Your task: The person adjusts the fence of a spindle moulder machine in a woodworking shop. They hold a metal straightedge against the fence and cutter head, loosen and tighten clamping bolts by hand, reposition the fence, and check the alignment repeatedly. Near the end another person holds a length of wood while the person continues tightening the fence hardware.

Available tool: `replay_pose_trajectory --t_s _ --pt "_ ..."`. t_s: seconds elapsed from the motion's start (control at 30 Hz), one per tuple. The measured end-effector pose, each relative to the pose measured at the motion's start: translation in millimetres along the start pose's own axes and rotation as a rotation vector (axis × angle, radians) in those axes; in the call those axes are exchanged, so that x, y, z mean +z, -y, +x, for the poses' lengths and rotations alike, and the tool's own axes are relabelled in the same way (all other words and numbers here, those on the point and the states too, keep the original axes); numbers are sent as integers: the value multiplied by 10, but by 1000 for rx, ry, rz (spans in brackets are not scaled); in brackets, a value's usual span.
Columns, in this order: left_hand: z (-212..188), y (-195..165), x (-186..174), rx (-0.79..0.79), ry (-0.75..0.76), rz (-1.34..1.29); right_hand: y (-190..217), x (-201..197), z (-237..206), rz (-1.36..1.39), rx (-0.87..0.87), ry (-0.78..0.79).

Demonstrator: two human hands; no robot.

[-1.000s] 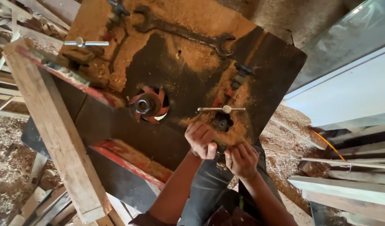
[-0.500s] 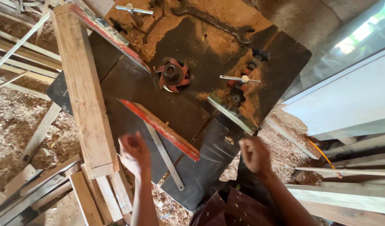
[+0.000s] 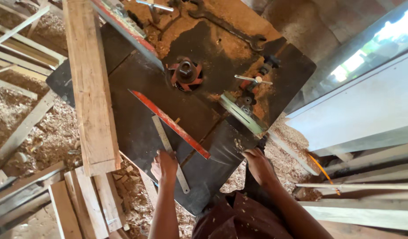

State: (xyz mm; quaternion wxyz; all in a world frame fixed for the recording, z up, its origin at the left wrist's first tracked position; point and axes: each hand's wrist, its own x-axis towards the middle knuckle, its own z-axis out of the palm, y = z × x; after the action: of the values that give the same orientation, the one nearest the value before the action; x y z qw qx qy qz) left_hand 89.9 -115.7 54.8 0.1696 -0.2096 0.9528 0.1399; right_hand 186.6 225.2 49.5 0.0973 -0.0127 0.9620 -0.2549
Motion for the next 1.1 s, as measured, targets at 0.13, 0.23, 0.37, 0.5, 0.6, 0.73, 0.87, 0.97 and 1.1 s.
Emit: replay_pose_trajectory --t_s 0.13,0.23,0.37,0.5,0.6,0.73,0.87,0.97,1.1 --pt "-113 18 -31 -5 -97 -22 -47 -202 -66 -5 4 -256" --pt "-224 148 -86 -83 -134 36 29 -422 -32 6 -15 -352" --pt "-409 546 10 -309 -240 19 201 -556 -1 29 86 -305" --pt "-738 987 456 -257 -391 -101 294 -467 8 128 -72 -327" --pt "-819 1153 675 -344 156 -329 389 -407 65 264 -95 -186" --pt "-1138 1456 673 7 -67 -499 778 -496 124 383 -139 40" --pt "-1587 1374 345 182 -130 -575 1399 -679 72 645 -241 350" --pt "-1712 732 165 494 38 -658 1819 -687 102 844 -812 100" --pt "-1572 -88 -99 982 68 -752 1791 -786 324 857 -115 -92"
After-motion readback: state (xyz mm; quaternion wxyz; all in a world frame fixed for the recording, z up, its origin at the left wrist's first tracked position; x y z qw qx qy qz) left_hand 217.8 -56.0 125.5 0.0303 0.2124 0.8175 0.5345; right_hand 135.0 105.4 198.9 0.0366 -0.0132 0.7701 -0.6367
